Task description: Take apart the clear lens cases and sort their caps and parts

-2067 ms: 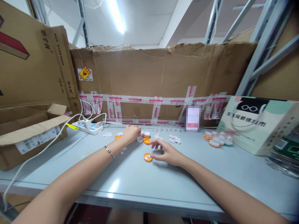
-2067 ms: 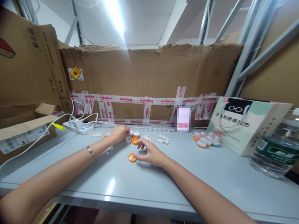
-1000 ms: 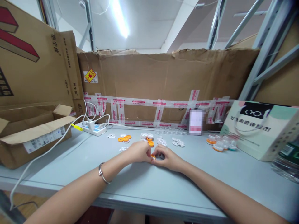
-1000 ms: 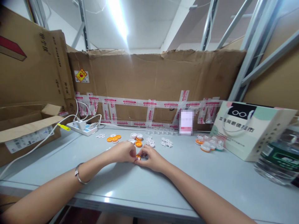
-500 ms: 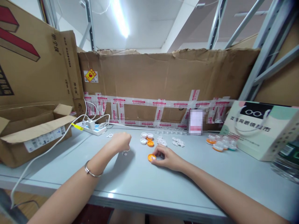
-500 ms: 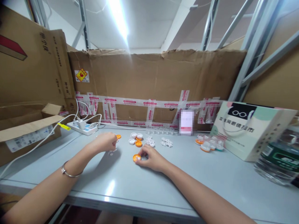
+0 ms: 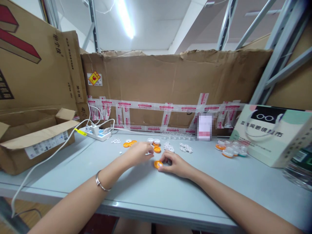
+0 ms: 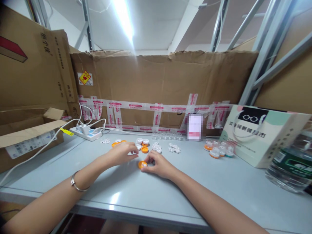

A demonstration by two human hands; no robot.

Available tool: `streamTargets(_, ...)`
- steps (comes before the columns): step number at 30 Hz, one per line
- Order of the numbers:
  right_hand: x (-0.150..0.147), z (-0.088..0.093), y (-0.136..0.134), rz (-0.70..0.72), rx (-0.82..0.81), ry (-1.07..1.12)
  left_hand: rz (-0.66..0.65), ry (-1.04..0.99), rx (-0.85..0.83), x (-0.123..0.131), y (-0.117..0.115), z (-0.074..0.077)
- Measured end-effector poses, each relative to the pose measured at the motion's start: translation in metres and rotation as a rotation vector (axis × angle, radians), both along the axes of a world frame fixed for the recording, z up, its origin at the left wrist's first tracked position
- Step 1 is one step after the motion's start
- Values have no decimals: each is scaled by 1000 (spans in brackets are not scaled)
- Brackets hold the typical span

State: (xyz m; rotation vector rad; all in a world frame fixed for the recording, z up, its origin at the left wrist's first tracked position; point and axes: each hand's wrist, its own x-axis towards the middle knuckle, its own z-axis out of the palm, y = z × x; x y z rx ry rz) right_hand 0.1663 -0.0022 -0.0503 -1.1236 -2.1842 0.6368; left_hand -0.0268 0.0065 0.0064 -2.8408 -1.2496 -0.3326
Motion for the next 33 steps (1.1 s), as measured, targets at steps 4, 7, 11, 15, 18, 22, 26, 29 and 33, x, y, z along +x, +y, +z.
streamTargets(4,0,-4,5,3,-18,34,-277,-85,-93,15,0,-13)
streamTargets(7,0,-6,7,-4,-26,40,-295,-62,-140,20,5,-22)
streamTargets(11,0,-6,7,6,-44,68,-297,-39,-100,22,10,-28)
streamTargets(15,-1,-5,5,23,-65,90,-293,16,-32,24,9,-28)
streamTargets(18,-3,-4,3,18,-82,96,-326,61,23,22,5,-27)
streamTargets(22,-3,-4,3,12,-76,93,-347,79,108,19,1,-28)
streamTargets(26,-1,-4,3,12,-73,82,-378,37,142,17,1,-28)
streamTargets(29,-1,-3,2,5,-93,84,-387,27,108,17,5,-29)
streamTargets(33,-1,-2,1,21,-74,71,-367,-15,46,20,6,-30)
